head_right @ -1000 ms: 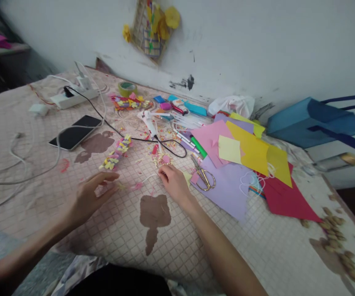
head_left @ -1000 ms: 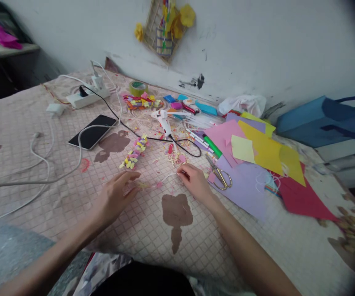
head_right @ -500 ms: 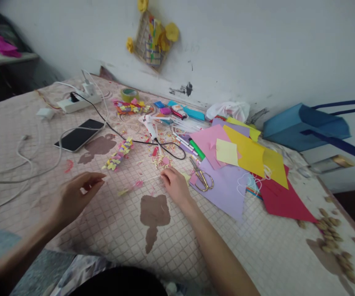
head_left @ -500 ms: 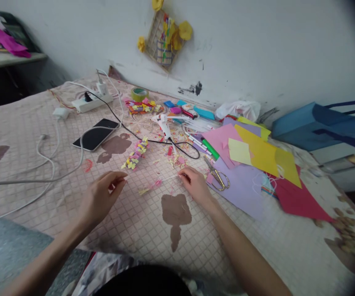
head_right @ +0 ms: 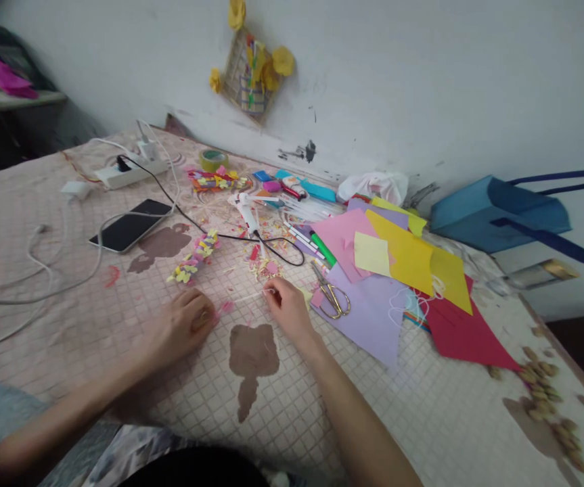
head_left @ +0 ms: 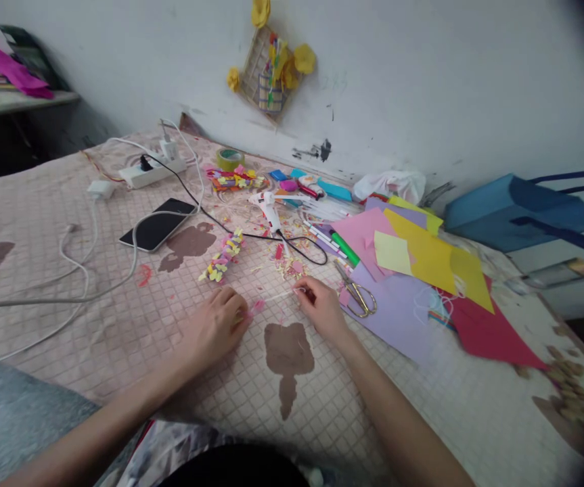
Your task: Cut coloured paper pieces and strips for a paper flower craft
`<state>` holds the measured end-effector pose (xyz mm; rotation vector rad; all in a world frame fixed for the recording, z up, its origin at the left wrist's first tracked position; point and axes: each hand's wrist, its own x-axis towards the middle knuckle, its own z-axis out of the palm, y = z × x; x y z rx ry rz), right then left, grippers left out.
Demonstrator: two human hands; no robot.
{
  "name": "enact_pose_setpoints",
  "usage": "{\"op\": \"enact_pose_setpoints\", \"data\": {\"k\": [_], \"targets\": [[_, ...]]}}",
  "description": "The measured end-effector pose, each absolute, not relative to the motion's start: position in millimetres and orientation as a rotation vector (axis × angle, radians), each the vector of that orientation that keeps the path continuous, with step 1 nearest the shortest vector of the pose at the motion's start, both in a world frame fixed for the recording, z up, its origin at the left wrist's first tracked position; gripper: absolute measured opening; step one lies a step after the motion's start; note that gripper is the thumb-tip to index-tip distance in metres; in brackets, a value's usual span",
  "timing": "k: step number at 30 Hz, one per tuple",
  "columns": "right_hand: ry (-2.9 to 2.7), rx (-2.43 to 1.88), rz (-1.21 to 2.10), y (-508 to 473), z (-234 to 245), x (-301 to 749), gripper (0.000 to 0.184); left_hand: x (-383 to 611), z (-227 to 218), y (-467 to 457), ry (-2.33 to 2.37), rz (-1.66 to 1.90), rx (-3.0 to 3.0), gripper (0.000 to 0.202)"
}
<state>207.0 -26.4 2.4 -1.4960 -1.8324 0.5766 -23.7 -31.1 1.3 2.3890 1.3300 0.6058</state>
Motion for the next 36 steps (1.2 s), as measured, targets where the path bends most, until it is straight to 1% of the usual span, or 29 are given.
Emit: {"op": "enact_pose_setpoints", "data": {"k": [5, 8, 12, 18, 21, 27, 31, 36], "targets": [[-1.646, -1.449, 0.84, -24, 2, 208, 0.009, -26, 3, -28, 1.319, 0.596, 2.383, 0.011], [-1.504, -1.383, 1.043, -20, 0, 209, 0.013, -32, 2, -26, 1.331, 0.664, 2.318, 0.011], [-1.432, -1.318, 1.136, -17, -2, 210, 0.015, -39, 1, -24, 1.368, 0.74, 2.195, 0.012], [-1.419, -1.325, 1.135, -18, -2, 209, 0.015, -39, 4, -24, 1.353, 0.876, 1.837, 0.013], [-1.421, -1.321, 1.145, -17, -2, 209, 0.014, -41, 5, -23, 1.298, 0.885, 1.698, 0.013], [-1.475, -1.313, 1.139, -14, -4, 206, 0.013, -51, 2, -18, 1.356, 0.837, 1.861, 0.014], [-1.639, -1.345, 0.975, -10, -1, 200, 0.009, -59, 1, -16, 1.359, 0.783, 1.972, 0.013], [-1.848, -1.355, 0.723, -6, 5, 193, 0.012, -65, 0, -16, 1.34, 0.742, 2.069, 0.012]]}}
